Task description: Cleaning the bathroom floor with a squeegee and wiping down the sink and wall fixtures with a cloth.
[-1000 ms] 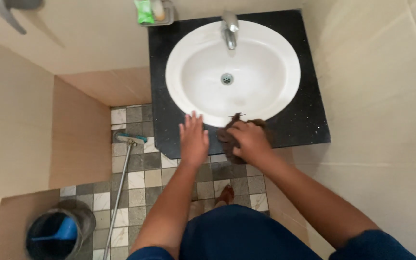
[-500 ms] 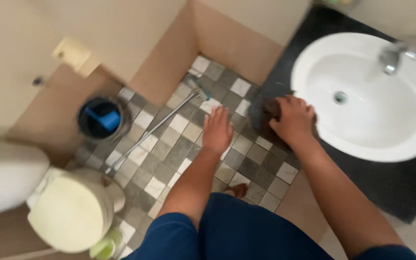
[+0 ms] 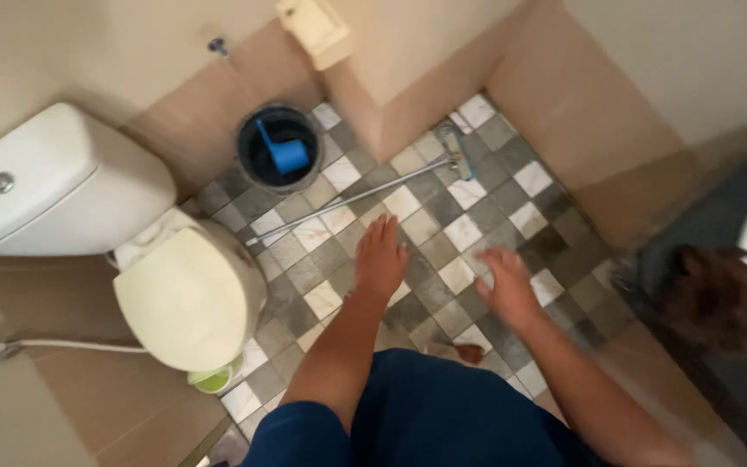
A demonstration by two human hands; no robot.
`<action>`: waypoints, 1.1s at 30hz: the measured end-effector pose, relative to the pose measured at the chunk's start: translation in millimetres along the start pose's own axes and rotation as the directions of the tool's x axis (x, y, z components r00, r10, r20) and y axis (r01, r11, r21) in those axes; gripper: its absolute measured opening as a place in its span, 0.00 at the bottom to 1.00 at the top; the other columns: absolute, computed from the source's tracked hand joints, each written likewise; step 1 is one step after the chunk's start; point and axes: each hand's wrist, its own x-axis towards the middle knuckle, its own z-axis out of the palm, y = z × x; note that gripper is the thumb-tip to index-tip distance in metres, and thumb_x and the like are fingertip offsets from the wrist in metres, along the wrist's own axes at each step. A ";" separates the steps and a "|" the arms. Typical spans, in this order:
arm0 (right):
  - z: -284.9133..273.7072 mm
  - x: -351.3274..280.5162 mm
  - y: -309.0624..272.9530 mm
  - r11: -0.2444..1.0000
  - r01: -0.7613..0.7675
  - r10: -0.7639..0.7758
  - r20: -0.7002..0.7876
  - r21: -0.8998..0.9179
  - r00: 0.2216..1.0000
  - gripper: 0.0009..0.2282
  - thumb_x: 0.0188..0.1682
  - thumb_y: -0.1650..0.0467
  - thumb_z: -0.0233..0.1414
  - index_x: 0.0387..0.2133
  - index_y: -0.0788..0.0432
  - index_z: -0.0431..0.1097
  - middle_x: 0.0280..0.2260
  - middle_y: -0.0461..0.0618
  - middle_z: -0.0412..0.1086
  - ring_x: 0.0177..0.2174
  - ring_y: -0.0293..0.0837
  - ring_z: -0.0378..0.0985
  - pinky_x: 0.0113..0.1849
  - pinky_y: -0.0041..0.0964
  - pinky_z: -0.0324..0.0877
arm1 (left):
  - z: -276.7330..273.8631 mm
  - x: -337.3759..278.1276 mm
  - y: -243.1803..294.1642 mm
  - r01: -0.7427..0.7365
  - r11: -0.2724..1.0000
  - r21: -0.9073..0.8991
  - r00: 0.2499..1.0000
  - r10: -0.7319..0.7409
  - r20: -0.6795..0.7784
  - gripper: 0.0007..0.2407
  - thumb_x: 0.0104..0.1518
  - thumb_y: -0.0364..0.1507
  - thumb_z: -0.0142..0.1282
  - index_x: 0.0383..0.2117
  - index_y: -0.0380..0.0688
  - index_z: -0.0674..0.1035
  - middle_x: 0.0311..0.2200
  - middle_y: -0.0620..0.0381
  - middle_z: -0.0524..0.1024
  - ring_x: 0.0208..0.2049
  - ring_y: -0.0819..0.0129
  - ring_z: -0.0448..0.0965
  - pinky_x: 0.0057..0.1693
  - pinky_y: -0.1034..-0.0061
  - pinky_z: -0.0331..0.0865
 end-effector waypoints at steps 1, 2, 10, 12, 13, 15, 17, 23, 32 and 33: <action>23.2 -0.9 -8.4 1.000 0.002 -0.003 0.026 0.009 1.000 0.20 0.41 0.72 0.60 0.49 0.55 0.71 0.52 0.58 0.67 0.53 0.60 0.66 0.55 0.52 0.64 | -13.3 -6.6 -18.1 0.026 1.000 0.003 1.000 -0.026 0.010 0.25 0.60 0.33 0.54 0.65 0.46 0.65 0.67 0.45 0.60 0.68 0.48 0.58 0.68 0.54 0.53; 46.2 -1.1 -14.3 0.998 0.048 -0.050 0.031 0.047 0.998 0.19 0.39 0.73 0.59 0.48 0.56 0.72 0.51 0.58 0.68 0.53 0.60 0.68 0.54 0.52 0.65 | -24.4 -11.4 -35.4 0.089 0.996 0.009 0.996 -0.089 0.026 0.24 0.60 0.33 0.53 0.64 0.45 0.65 0.67 0.46 0.60 0.68 0.49 0.58 0.68 0.55 0.53; 217.1 51.8 -18.2 0.983 -0.031 -0.029 0.326 0.179 0.945 0.14 0.42 0.71 0.59 0.43 0.58 0.73 0.41 0.59 0.70 0.44 0.61 0.73 0.48 0.52 0.70 | 8.3 -41.1 -152.9 0.346 0.934 -0.084 0.936 -0.338 0.095 0.23 0.61 0.30 0.50 0.64 0.41 0.66 0.66 0.43 0.63 0.68 0.47 0.59 0.69 0.56 0.53; 259.0 82.0 -19.3 0.977 -0.064 -0.022 0.398 0.202 0.917 0.16 0.42 0.71 0.57 0.45 0.60 0.72 0.46 0.63 0.69 0.45 0.65 0.71 0.46 0.54 0.69 | 35.0 -46.0 -183.6 0.401 0.905 -0.142 0.916 -0.399 0.042 0.18 0.66 0.32 0.49 0.62 0.45 0.70 0.65 0.42 0.65 0.68 0.46 0.62 0.69 0.56 0.57; 282.1 100.1 -13.9 0.977 -0.080 -0.009 0.419 0.196 0.908 0.16 0.42 0.71 0.57 0.45 0.60 0.72 0.46 0.63 0.69 0.45 0.65 0.71 0.46 0.54 0.69 | 47.1 -45.8 -197.7 0.418 0.897 -0.144 0.909 -0.413 0.064 0.18 0.66 0.32 0.49 0.62 0.45 0.70 0.65 0.42 0.65 0.68 0.46 0.62 0.69 0.56 0.57; 330.9 132.8 3.8 0.996 0.087 -0.088 0.297 0.018 0.951 0.13 0.41 0.70 0.60 0.40 0.57 0.74 0.41 0.60 0.71 0.47 0.66 0.71 0.51 0.56 0.66 | 77.4 -49.8 -222.2 0.481 0.868 -0.124 0.877 -0.477 0.063 0.23 0.57 0.30 0.49 0.63 0.42 0.68 0.65 0.39 0.64 0.67 0.40 0.61 0.68 0.51 0.54; 393.4 168.0 44.0 0.997 0.055 -0.073 0.344 0.062 0.936 0.14 0.42 0.71 0.59 0.43 0.58 0.74 0.44 0.60 0.72 0.48 0.64 0.71 0.51 0.55 0.66 | 118.8 -35.5 -255.0 0.514 0.850 -0.114 0.858 -0.507 0.084 0.22 0.60 0.31 0.49 0.62 0.43 0.69 0.66 0.38 0.64 0.67 0.40 0.60 0.68 0.51 0.54; 535.4 283.4 132.1 0.997 0.061 -0.073 0.371 0.044 0.926 0.17 0.45 0.72 0.58 0.49 0.60 0.72 0.50 0.62 0.71 0.52 0.62 0.70 0.55 0.54 0.64 | 263.9 29.1 -370.2 0.492 0.866 -0.087 0.870 -0.493 0.021 0.23 0.63 0.31 0.49 0.66 0.41 0.66 0.68 0.41 0.60 0.70 0.43 0.57 0.72 0.52 0.51; 686.5 409.4 238.7 0.902 0.404 -0.332 0.351 -0.155 0.876 0.20 0.47 0.71 0.61 0.55 0.61 0.72 0.53 0.62 0.68 0.52 0.63 0.68 0.52 0.58 0.65 | 380.7 142.9 -467.7 0.499 0.864 -0.063 0.866 -0.498 0.035 0.26 0.62 0.31 0.50 0.68 0.47 0.61 0.72 0.48 0.54 0.73 0.49 0.51 0.72 0.52 0.49; 703.7 415.9 247.8 0.833 0.505 -0.417 0.343 -0.227 0.842 0.23 0.45 0.71 0.62 0.56 0.61 0.71 0.54 0.62 0.68 0.52 0.63 0.69 0.51 0.58 0.66 | 390.2 140.8 -475.6 0.498 0.866 -0.039 0.867 -0.497 0.036 0.26 0.63 0.31 0.50 0.69 0.48 0.61 0.72 0.49 0.54 0.73 0.49 0.51 0.73 0.52 0.49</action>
